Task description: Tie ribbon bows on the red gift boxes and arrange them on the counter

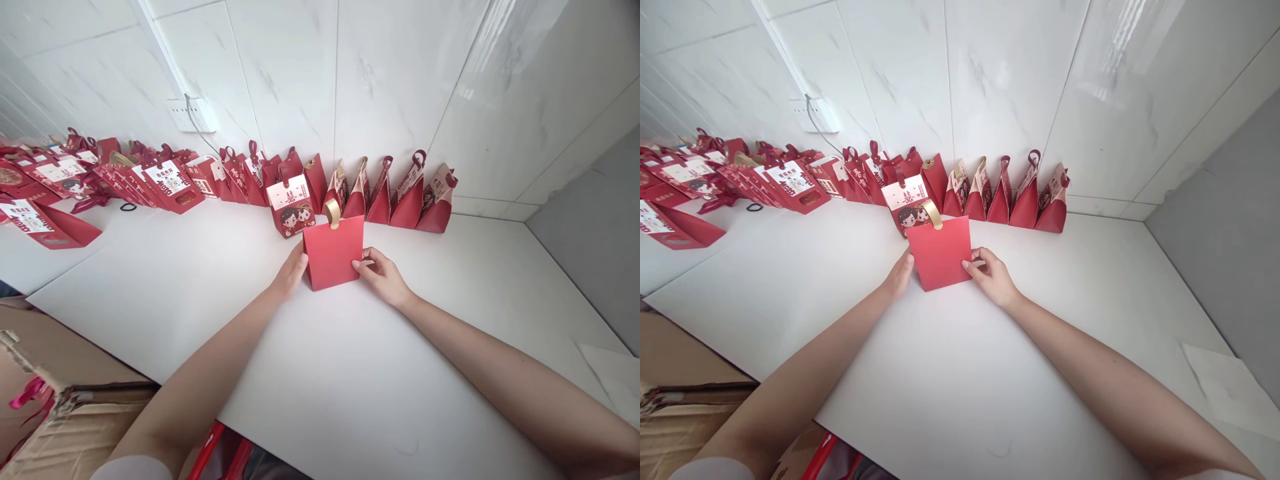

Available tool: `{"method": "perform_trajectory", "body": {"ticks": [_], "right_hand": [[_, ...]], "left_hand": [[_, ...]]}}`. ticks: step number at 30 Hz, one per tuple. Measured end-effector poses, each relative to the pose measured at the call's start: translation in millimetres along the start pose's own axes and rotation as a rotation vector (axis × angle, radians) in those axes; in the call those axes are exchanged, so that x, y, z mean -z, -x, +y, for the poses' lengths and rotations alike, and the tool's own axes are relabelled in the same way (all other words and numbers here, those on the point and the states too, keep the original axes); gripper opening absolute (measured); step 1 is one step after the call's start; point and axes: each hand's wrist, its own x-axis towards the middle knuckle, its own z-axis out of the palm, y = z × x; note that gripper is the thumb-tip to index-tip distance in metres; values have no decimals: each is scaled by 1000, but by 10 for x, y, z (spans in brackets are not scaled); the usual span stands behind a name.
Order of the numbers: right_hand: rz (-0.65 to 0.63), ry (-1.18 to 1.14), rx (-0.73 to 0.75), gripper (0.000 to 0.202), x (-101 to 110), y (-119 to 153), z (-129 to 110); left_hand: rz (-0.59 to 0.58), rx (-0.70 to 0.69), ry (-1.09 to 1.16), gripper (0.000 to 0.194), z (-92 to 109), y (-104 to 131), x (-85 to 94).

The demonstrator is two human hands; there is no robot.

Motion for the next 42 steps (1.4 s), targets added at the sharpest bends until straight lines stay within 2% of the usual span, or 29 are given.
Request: {"method": "perform_trajectory", "body": {"ticks": [3,4,7,10,13,19,25,34,36,38,39,40,42], "right_hand": [[16,17,57,30,13,12,-15],[22,31,77,29,18,16,-22],[10,52,109,26,29,22,-46],[-106,-82,102,27,28,14,-70],[-184,-199,79,27,27,-1,-79],[-198,-204,44,28,49,-13,-60],[-213,-202,66,27,28,-15,-64],[-193,-165,80,31,9,-15,-41],[-181,-153,69,32,9,-13,-25],[-170,-137,62,32,8,-14,-12],[-168,-129,61,32,7,-14,-9],[-167,-121,61,31,7,-15,-7],[-166,-106,60,31,7,-14,-6]], "left_hand": [[164,55,-26,50,-39,-23,95],[180,76,-20,47,-51,-29,123],[62,79,-19,44,-67,-39,171],[-44,83,7,55,-76,-45,174],[-97,130,99,59,-99,-64,179],[-68,237,201,48,-110,-102,210],[-43,248,194,39,-98,-111,233],[-31,271,178,44,-76,-107,198],[-87,253,116,44,-29,-102,247],[-113,133,-82,35,59,-90,347],[-63,33,-220,32,116,-82,410],[53,-82,-361,30,177,-71,474],[442,-290,-562,37,295,-47,583]]}}
